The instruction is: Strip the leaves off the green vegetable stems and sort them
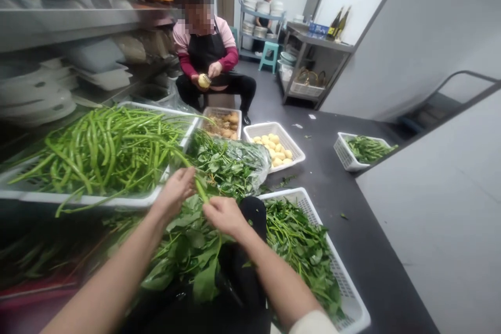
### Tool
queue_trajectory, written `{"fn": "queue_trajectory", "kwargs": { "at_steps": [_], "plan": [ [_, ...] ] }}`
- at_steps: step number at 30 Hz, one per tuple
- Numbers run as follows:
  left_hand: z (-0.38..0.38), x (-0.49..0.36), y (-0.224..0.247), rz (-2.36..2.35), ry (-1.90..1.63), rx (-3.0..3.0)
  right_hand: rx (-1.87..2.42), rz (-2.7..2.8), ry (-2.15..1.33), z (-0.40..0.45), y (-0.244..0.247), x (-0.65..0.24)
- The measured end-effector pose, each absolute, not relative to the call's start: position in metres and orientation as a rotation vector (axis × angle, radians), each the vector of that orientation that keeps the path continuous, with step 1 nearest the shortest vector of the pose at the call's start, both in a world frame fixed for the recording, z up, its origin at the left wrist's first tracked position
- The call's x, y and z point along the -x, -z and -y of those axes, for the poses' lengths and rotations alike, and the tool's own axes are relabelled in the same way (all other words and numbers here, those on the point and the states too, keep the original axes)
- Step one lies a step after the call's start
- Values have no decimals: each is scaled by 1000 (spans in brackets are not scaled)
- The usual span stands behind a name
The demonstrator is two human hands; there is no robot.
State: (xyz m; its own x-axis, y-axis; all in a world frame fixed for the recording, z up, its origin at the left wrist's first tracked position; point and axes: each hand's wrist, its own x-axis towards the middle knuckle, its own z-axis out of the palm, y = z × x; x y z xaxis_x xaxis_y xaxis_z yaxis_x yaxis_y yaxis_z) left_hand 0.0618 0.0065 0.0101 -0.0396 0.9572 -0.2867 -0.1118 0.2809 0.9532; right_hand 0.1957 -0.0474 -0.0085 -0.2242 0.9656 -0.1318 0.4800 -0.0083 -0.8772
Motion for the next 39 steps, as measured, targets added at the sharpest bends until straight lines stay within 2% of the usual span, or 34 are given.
{"fn": "queue_trajectory", "kwargs": {
  "at_steps": [3,8,16,19,22,27,30,34,39],
  "plan": [
    [7,-51,-6,-1094,-799,-1020,1288,1478,-1626,38,18,-199],
    [22,-42,-2,-968,-469,-1354,1218,1513,-1683,38,15,-211],
    [-31,13,17,-1554,-685,-1446,1064,1397,-1924,63,3,-239],
    [-21,8,20,-1694,-689,-1675,1142,1425,-1844,65,5,-237],
    [9,-18,20,-1697,-872,-1800,1261,1531,-1671,59,13,-225],
    [38,-59,21,-1298,-722,-1136,1371,1729,-1373,55,26,-203],
    [32,-63,23,-1159,-804,-794,1326,1772,-1460,61,24,-201],
    [25,-54,23,-1119,-937,-653,1242,1825,-1668,69,19,-203],
    [33,-57,23,-1079,-985,-551,1375,1846,-1545,73,25,-187]
  ]
}}
